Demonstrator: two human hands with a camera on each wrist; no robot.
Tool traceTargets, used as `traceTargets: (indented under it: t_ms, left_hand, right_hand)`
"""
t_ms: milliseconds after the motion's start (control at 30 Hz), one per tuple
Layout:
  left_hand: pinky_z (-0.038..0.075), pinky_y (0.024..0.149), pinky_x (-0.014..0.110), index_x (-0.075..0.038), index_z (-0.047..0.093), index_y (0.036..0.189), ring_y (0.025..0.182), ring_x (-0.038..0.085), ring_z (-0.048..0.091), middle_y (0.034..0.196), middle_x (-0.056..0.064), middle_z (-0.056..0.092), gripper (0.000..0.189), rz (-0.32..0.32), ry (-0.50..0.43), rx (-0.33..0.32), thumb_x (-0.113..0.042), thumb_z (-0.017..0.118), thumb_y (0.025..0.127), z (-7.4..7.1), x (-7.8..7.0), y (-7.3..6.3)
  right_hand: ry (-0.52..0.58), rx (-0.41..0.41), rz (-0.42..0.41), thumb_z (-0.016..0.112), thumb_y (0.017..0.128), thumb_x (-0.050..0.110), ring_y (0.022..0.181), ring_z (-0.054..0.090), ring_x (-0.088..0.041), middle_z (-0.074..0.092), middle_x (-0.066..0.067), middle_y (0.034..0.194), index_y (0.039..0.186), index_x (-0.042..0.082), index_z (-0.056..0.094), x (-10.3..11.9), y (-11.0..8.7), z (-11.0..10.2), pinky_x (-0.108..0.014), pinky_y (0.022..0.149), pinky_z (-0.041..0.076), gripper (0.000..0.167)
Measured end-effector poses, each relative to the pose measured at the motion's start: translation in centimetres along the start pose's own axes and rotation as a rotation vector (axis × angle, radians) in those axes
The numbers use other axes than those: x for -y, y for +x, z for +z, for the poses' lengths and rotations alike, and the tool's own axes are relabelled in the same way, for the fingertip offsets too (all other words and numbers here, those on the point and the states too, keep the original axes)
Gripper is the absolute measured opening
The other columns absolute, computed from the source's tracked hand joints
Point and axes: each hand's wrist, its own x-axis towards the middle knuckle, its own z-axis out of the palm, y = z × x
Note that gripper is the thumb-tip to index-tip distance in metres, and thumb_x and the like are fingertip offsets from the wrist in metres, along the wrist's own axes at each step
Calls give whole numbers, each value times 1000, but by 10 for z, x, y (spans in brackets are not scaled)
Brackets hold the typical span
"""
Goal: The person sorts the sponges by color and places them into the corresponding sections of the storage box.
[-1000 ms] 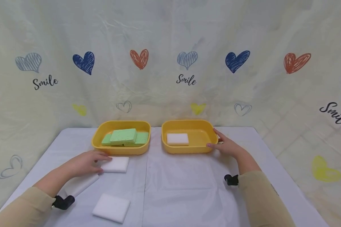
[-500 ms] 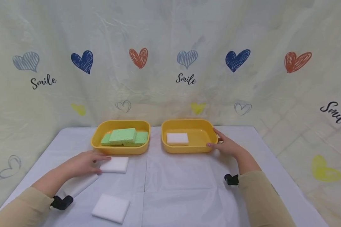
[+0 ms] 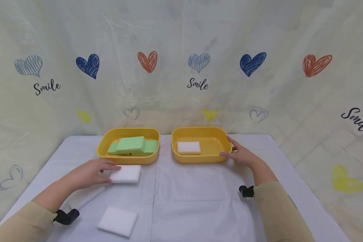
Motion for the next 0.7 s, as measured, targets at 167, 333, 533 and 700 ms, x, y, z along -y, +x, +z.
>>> traceTargets:
  t_ms: [167,333,533,700]
  left_hand:
    - [47,102,49,-32,68,128,125,26,56,132,-2,64,47,47,22,-14,-36,80,83,-3,-14,3]
    - [47,102,47,-34,66,131,126,22,56,133,-5,62,48,74,20,-23,-40,78,85,-4,-28,9]
    - [47,102,45,-32,65,132,125,22,56,132,-5,62,48,126,-7,-90,-38,77,86,-8,-47,25]
    - [44,106,45,-34,65,133,129,22,52,136,-5,59,48,111,-56,-96,-39,77,87,-12,-68,46]
  right_hand:
    - [1,-3,9,64,82,71,126,37,-51,25,-33,150,159,30,-6,-1,1,0,-74,102,30,112]
    - [1,-5,7,63,77,77,127,37,-51,24,-34,151,159,31,-7,-3,2,1,-74,103,29,118]
    - [6,-8,8,64,79,74,127,37,-51,25,-33,150,159,32,-6,-6,4,1,-75,102,29,115]
    - [9,-9,6,64,81,71,126,38,-50,26,-32,150,159,33,-5,-5,1,0,-74,103,30,111]
